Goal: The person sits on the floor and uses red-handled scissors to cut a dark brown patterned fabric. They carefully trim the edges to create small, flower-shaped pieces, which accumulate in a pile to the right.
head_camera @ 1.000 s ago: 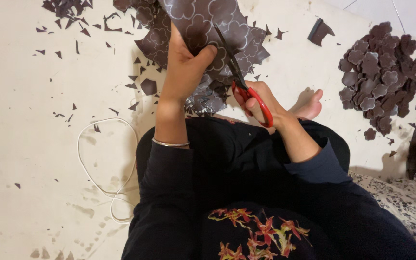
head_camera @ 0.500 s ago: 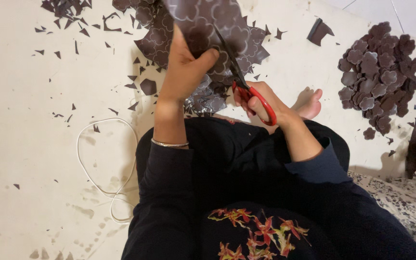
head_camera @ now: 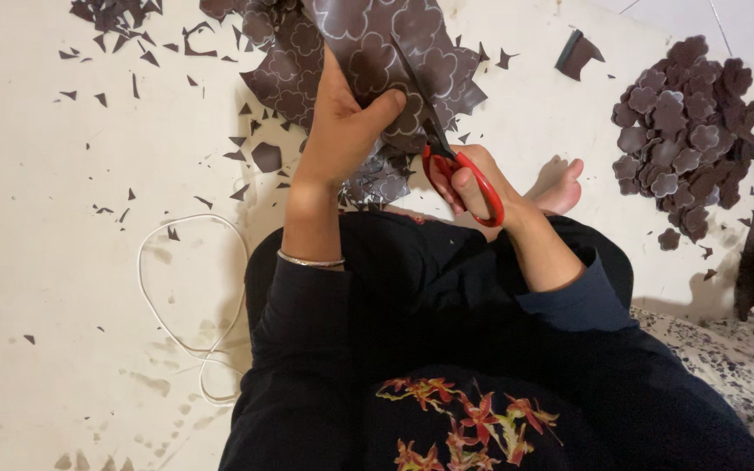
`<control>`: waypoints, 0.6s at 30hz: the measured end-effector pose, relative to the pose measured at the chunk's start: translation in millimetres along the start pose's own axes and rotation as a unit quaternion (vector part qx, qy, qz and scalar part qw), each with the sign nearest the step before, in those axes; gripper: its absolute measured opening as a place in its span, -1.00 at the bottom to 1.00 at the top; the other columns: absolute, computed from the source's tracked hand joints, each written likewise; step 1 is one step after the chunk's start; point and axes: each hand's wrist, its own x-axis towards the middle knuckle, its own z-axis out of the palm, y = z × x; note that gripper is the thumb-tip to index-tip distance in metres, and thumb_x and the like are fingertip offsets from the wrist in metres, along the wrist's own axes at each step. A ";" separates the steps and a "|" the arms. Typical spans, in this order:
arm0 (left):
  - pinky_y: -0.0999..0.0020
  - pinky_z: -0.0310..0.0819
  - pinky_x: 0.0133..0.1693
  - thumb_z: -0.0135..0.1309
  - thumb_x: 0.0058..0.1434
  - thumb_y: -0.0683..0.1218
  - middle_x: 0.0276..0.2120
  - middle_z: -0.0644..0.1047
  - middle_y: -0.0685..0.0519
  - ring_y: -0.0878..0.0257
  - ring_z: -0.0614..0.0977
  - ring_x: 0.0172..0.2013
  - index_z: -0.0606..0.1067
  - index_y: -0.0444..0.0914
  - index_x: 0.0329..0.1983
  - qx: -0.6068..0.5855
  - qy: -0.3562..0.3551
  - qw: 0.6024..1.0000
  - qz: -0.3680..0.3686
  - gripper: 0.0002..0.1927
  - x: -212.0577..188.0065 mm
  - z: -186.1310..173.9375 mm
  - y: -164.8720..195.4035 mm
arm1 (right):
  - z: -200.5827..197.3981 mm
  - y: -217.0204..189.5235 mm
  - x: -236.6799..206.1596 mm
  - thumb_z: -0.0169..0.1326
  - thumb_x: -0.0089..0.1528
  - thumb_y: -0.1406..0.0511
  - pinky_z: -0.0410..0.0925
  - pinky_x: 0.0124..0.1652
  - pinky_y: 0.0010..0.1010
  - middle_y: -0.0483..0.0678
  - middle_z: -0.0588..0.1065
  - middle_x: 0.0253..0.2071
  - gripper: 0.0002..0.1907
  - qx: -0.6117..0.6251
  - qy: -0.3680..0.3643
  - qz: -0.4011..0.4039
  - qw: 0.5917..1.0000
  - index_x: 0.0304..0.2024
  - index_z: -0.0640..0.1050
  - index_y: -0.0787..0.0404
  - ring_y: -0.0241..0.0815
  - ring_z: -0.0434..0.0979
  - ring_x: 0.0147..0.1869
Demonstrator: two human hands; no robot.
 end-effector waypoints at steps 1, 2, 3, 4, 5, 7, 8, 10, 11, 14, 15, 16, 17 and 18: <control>0.38 0.55 0.18 0.04 0.37 -0.40 0.18 0.47 0.01 0.29 0.56 0.16 0.11 -0.24 0.53 0.001 0.006 1.000 -0.001 -0.28 0.0 1.0 0.1 | -0.5 0.6 0.1 -0.31 -0.10 -0.63 0.26 -0.59 -0.59 -0.19 0.28 -0.63 0.02 0.001 0.001 0.000 1.000 -0.55 0.30 0.19 -0.39 0.35 -0.63; 0.38 0.53 0.20 0.06 0.38 -0.40 0.17 0.48 0.00 0.29 0.56 0.16 0.13 -0.25 0.51 -0.014 0.017 1.000 0.001 -0.31 0.5 2.3 -0.3 | -1.0 1.0 0.3 -0.30 -0.09 -0.62 0.25 -0.59 -0.58 -0.18 0.28 -0.63 0.02 0.001 0.002 0.001 1.000 -0.55 0.31 0.19 -0.39 0.35 -0.63; 0.38 0.52 0.21 0.09 0.39 -0.39 0.16 0.48 0.00 0.29 0.56 0.15 0.14 -0.25 0.49 -0.029 0.028 0.999 0.002 -0.33 1.0 3.7 -0.9 | -1.3 1.5 0.9 -0.29 -0.09 -0.62 0.25 -0.59 -0.58 -0.19 0.29 -0.63 0.02 0.003 0.002 0.003 1.000 -0.55 0.31 0.19 -0.39 0.35 -0.63; 0.38 0.51 0.22 0.11 0.40 -0.39 0.14 0.49 -0.01 0.29 0.56 0.15 0.16 -0.26 0.47 -0.044 0.039 0.998 0.004 -0.35 1.5 4.7 -1.4 | -1.2 1.8 1.9 -0.29 -0.09 -0.62 0.25 -0.59 -0.59 -0.19 0.29 -0.62 0.01 0.004 0.003 0.004 1.000 -0.55 0.31 0.19 -0.39 0.35 -0.63; 0.37 0.53 0.19 0.11 0.42 -0.38 0.11 0.51 -0.02 0.28 0.57 0.11 0.20 -0.28 0.44 -0.046 0.058 0.997 0.003 -0.41 1.7 5.2 -1.6 | -0.9 1.9 2.4 -0.28 -0.09 -0.62 0.25 -0.60 -0.59 -0.20 0.30 -0.62 0.01 0.006 0.004 0.006 1.000 -0.55 0.31 0.18 -0.40 0.35 -0.63; 0.36 0.56 0.13 0.11 0.45 -0.36 0.07 0.54 -0.04 0.27 0.60 0.06 0.25 -0.32 0.38 -0.047 0.084 0.995 0.003 -0.51 2.3 5.8 -2.0 | 0.0 1.2 2.5 -0.28 -0.09 -0.62 0.27 -0.58 -0.58 -0.20 0.29 -0.61 0.02 0.002 -0.001 0.010 1.000 -0.53 0.31 0.20 -0.40 0.35 -0.61; 0.36 0.58 0.12 0.11 0.46 -0.36 0.06 0.55 -0.04 0.26 0.61 0.04 0.27 -0.33 0.36 -0.047 0.091 0.995 0.005 -0.54 2.3 6.0 -2.1 | -0.1 0.5 2.2 -0.28 -0.09 -0.62 0.27 -0.57 -0.58 -0.20 0.29 -0.60 0.03 0.000 -0.004 0.011 1.000 -0.53 0.31 0.20 -0.40 0.36 -0.60; 0.36 0.59 0.14 0.11 0.45 -0.36 0.08 0.55 -0.03 0.26 0.62 0.06 0.27 -0.32 0.36 -0.044 0.080 0.996 0.014 -0.53 2.9 6.0 -2.3 | 0.0 -1.8 1.3 -0.30 -0.08 -0.63 0.25 -0.56 -0.58 -0.21 0.28 -0.62 0.05 0.005 -0.020 0.008 1.000 -0.45 0.38 0.19 -0.40 0.34 -0.60; 0.35 0.58 0.15 0.11 0.44 -0.37 0.10 0.54 -0.03 0.26 0.61 0.09 0.25 -0.30 0.40 -0.045 0.071 0.996 0.012 -0.47 2.7 6.3 -2.5 | 0.1 -3.0 0.8 -0.31 -0.08 -0.64 0.24 -0.55 -0.58 -0.21 0.27 -0.64 0.06 0.008 -0.027 0.006 1.000 -0.42 0.41 0.19 -0.40 0.33 -0.59; 0.34 0.56 0.21 0.12 0.42 -0.38 0.17 0.51 -0.01 0.26 0.59 0.16 0.19 -0.27 0.48 -0.053 0.047 0.997 0.012 -0.37 2.5 7.2 -3.7 | -0.2 -6.2 0.9 -0.32 -0.05 -0.64 0.25 -0.52 -0.58 -0.21 0.27 -0.61 0.07 0.022 -0.025 0.002 0.999 -0.40 0.40 0.21 -0.39 0.33 -0.56; 0.33 0.54 0.24 0.12 0.43 -0.39 0.19 0.50 -0.01 0.26 0.58 0.18 0.18 -0.28 0.47 -0.059 0.041 0.997 0.013 -0.38 2.3 7.6 -4.4 | -0.2 -6.7 0.0 -0.32 -0.06 -0.64 0.26 -0.52 -0.58 -0.21 0.27 -0.62 0.07 0.021 -0.022 0.004 1.000 -0.41 0.39 0.20 -0.39 0.33 -0.57; 0.33 0.53 0.26 0.12 0.44 -0.39 0.21 0.50 -0.02 0.26 0.57 0.21 0.17 -0.29 0.46 -0.064 0.036 0.997 0.015 -0.39 2.5 7.7 -5.2 | -0.7 -7.0 -0.3 -0.33 -0.07 -0.64 0.26 -0.53 -0.58 -0.21 0.27 -0.62 0.07 0.019 -0.020 0.004 1.000 -0.43 0.39 0.20 -0.39 0.33 -0.58; 0.33 0.52 0.27 0.13 0.45 -0.39 0.21 0.49 -0.02 0.26 0.56 0.21 0.17 -0.28 0.46 -0.068 0.031 0.997 0.018 -0.39 2.6 7.5 -5.8 | -0.8 -7.0 -0.3 -0.33 -0.08 -0.64 0.26 -0.54 -0.58 -0.21 0.27 -0.62 0.07 0.017 -0.018 0.005 1.000 -0.44 0.39 0.19 -0.39 0.33 -0.59; 0.33 0.50 0.28 0.13 0.45 -0.38 0.22 0.49 -0.02 0.26 0.56 0.22 0.17 -0.28 0.46 -0.072 0.026 0.997 0.021 -0.39 3.0 7.2 -6.6 | -0.8 -6.7 -0.2 -0.34 -0.08 -0.64 0.26 -0.54 -0.58 -0.21 0.27 -0.61 0.06 0.020 -0.019 0.003 1.000 -0.46 0.37 0.19 -0.40 0.34 -0.59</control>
